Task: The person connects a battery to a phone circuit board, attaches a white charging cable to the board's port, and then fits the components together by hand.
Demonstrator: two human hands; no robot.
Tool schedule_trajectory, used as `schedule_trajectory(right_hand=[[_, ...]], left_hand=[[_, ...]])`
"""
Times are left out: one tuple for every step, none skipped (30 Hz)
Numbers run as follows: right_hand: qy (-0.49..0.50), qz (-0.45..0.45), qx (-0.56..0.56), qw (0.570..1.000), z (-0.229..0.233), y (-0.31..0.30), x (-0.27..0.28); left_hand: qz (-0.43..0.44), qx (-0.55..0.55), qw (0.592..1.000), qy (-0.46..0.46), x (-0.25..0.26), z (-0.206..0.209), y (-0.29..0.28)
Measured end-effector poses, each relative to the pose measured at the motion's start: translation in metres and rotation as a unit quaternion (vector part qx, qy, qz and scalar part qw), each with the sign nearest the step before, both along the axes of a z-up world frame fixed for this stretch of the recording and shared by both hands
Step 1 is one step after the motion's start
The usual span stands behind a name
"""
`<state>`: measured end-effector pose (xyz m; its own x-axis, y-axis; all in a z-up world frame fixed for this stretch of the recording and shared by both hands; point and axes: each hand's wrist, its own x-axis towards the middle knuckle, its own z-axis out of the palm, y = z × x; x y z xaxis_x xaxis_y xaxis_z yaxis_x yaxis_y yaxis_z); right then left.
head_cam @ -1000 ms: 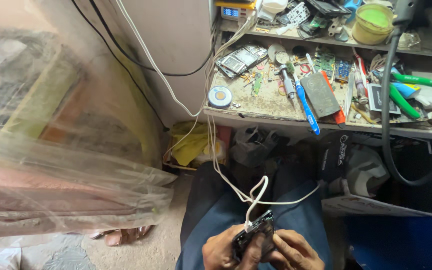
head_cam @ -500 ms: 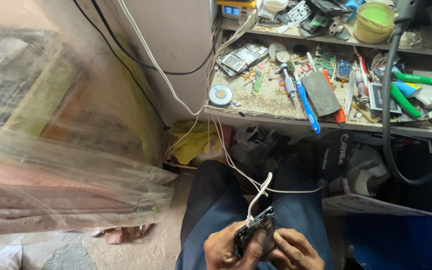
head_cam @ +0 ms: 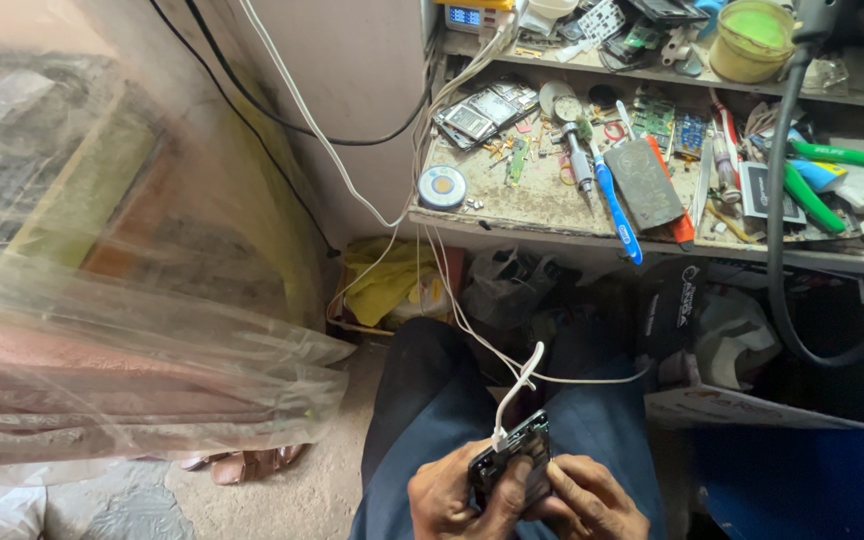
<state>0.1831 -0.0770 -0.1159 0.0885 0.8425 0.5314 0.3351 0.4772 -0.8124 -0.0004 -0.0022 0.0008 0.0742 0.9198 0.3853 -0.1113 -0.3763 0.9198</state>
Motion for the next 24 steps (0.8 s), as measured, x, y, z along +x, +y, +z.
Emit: schedule_trajectory(right_hand=[[0.007, 0.004, -0.004, 1.000, 0.000, 0.000, 0.000], [0.014, 0.008, -0.008, 1.000, 0.001, 0.000, 0.000], [0.001, 0.003, -0.009, 1.000, 0.001, 0.000, 0.000], [-0.011, -0.002, -0.011, 1.000, 0.001, 0.001, 0.001], [-0.024, -0.008, -0.013, 1.000, 0.002, 0.002, 0.001], [-0.027, -0.020, -0.021, 0.999, 0.003, 0.002, 0.000], [-0.030, -0.032, -0.030, 0.999, 0.004, 0.001, -0.002], [-0.033, -0.044, -0.039, 0.998, 0.006, 0.001, -0.004], [-0.039, -0.049, -0.038, 0.997, 0.009, 0.001, -0.006], [-0.045, -0.054, -0.037, 0.997, 0.012, 0.002, -0.008], [-0.050, -0.058, -0.036, 0.996, 0.015, 0.003, -0.008], [-0.055, -0.061, -0.037, 0.996, 0.017, 0.004, -0.009], [-0.059, -0.065, -0.037, 0.995, 0.019, 0.006, -0.009], [-0.064, -0.068, -0.037, 0.995, 0.021, 0.006, -0.010], [-0.068, -0.083, -0.056, 0.993, 0.022, 0.006, -0.012], [-0.072, -0.097, -0.074, 0.990, 0.023, 0.006, -0.017], [-0.077, -0.112, -0.094, 0.986, 0.024, 0.006, -0.020], [-0.071, -0.108, -0.102, 0.986, 0.027, 0.006, -0.022], [-0.065, -0.104, -0.111, 0.986, 0.030, 0.007, -0.023], [-0.059, -0.100, -0.120, 0.986, 0.034, 0.007, -0.024], [-0.056, -0.098, -0.126, 0.986, 0.039, 0.008, -0.026], [-0.053, -0.097, -0.133, 0.985, 0.044, 0.010, -0.028], [-0.049, -0.095, -0.140, 0.984, 0.048, 0.010, -0.030], [-0.051, -0.099, -0.160, 0.981, 0.053, 0.010, -0.032]], left_hand=[[0.001, 0.011, 1.000, -0.001, 0.000, 0.000, 0.001], [0.003, 0.022, 1.000, -0.002, 0.000, 0.001, 0.001], [0.003, -0.002, 1.000, -0.016, 0.001, 0.003, 0.001], [0.003, -0.026, 0.999, -0.030, 0.002, 0.005, 0.000], [0.003, -0.050, 0.998, -0.044, 0.003, 0.007, -0.001], [0.011, -0.063, 0.997, -0.032, 0.003, 0.008, -0.001], [0.020, -0.077, 0.997, -0.021, 0.003, 0.009, -0.001], [0.028, -0.091, 0.995, -0.009, 0.003, 0.010, -0.001], [0.034, -0.103, 0.994, -0.012, 0.004, 0.009, -0.001], [0.040, -0.114, 0.993, -0.015, 0.005, 0.008, 0.000], [0.045, -0.126, 0.991, -0.018, 0.007, 0.006, 0.000], [0.050, -0.133, 0.990, -0.017, 0.008, 0.003, 0.000], [0.055, -0.139, 0.989, -0.015, 0.008, 0.001, 0.000], [0.060, -0.146, 0.987, -0.014, 0.009, -0.001, 0.000], [0.062, -0.150, 0.987, -0.008, 0.009, -0.003, 0.001], [0.064, -0.154, 0.986, -0.003, 0.009, -0.004, 0.003], [0.065, -0.159, 0.985, 0.002, 0.009, -0.005, 0.005], [0.059, -0.182, 0.981, -0.010, 0.009, -0.006, 0.007], [0.052, -0.206, 0.977, -0.022, 0.009, -0.007, 0.008], [0.045, -0.230, 0.972, -0.035, 0.008, -0.008, 0.009], [0.041, -0.237, 0.970, -0.038, 0.008, -0.010, 0.010], [0.036, -0.245, 0.968, -0.040, 0.008, -0.013, 0.014], [0.032, -0.253, 0.966, -0.043, 0.007, -0.015, 0.015], [0.015, -0.278, 0.958, -0.072, 0.006, -0.017, 0.014]])
